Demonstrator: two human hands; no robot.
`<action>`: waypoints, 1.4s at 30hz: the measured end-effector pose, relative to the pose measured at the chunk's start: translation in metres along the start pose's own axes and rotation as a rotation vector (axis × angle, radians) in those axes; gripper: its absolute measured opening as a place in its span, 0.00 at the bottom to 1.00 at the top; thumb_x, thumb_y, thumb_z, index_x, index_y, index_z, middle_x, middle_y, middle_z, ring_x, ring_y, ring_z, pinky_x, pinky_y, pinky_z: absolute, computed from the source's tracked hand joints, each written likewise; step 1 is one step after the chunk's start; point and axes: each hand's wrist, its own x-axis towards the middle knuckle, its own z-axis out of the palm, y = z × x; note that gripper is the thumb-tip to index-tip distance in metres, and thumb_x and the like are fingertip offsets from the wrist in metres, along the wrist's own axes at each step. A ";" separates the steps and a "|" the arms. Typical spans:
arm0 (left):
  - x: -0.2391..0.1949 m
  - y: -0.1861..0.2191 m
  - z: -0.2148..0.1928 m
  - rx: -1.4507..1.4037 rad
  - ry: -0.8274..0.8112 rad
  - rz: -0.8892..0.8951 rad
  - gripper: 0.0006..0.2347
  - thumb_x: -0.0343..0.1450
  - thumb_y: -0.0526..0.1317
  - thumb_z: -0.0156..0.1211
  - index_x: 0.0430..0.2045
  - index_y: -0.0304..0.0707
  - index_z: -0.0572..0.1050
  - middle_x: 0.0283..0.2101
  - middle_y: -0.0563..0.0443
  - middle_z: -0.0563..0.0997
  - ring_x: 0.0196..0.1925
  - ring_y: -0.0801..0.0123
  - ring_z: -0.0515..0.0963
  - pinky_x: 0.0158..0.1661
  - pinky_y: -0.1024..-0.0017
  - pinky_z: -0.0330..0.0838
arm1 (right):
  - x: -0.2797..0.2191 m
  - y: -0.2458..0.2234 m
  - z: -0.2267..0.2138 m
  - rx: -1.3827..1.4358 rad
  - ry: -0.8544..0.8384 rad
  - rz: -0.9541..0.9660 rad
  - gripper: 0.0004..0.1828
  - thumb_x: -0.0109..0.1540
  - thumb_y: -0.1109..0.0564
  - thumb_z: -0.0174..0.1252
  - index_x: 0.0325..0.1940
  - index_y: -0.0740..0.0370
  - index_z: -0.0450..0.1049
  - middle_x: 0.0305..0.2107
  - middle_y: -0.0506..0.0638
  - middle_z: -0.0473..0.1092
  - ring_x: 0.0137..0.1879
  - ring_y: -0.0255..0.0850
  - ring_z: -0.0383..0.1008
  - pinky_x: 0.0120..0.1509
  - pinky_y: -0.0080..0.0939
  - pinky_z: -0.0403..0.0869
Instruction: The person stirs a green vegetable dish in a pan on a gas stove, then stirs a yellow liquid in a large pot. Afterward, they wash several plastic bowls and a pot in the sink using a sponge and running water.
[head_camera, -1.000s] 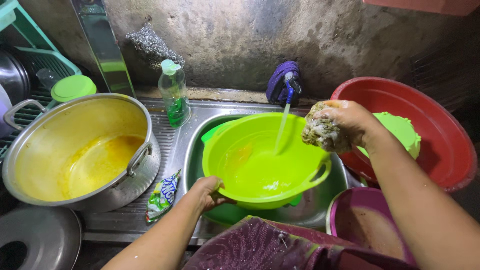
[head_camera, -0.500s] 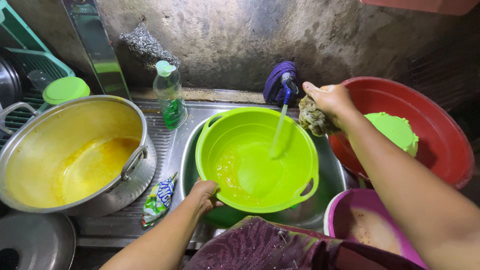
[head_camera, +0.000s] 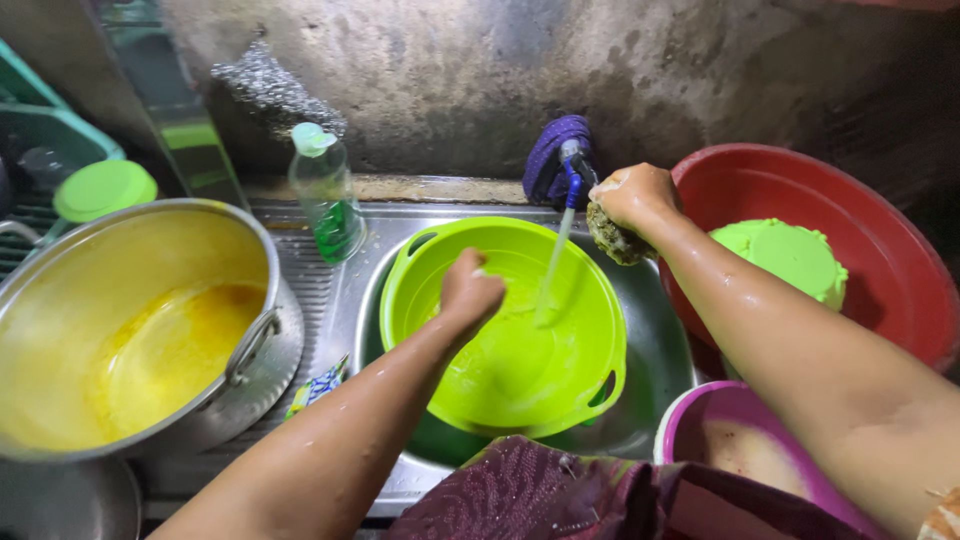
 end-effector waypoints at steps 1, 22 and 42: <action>0.001 0.009 0.008 0.033 -0.020 0.009 0.19 0.61 0.35 0.59 0.47 0.35 0.77 0.48 0.31 0.81 0.54 0.43 0.79 0.55 0.57 0.71 | 0.002 0.005 0.001 0.012 -0.002 0.003 0.18 0.57 0.42 0.67 0.45 0.51 0.85 0.41 0.56 0.80 0.46 0.50 0.81 0.56 0.47 0.76; -0.045 -0.108 -0.069 -0.178 -0.067 -0.675 0.22 0.67 0.28 0.51 0.58 0.41 0.66 0.44 0.36 0.78 0.32 0.42 0.81 0.20 0.53 0.76 | 0.061 0.057 0.038 -0.194 -0.120 0.015 0.26 0.60 0.34 0.63 0.39 0.59 0.85 0.34 0.60 0.80 0.38 0.50 0.83 0.49 0.48 0.79; -0.080 -0.135 -0.117 -0.645 -0.281 -0.807 0.28 0.69 0.23 0.53 0.63 0.50 0.62 0.49 0.40 0.80 0.42 0.50 0.84 0.36 0.52 0.82 | -0.094 0.005 -0.081 0.600 -0.699 0.009 0.32 0.55 0.54 0.62 0.64 0.53 0.65 0.47 0.54 0.79 0.46 0.41 0.82 0.50 0.45 0.81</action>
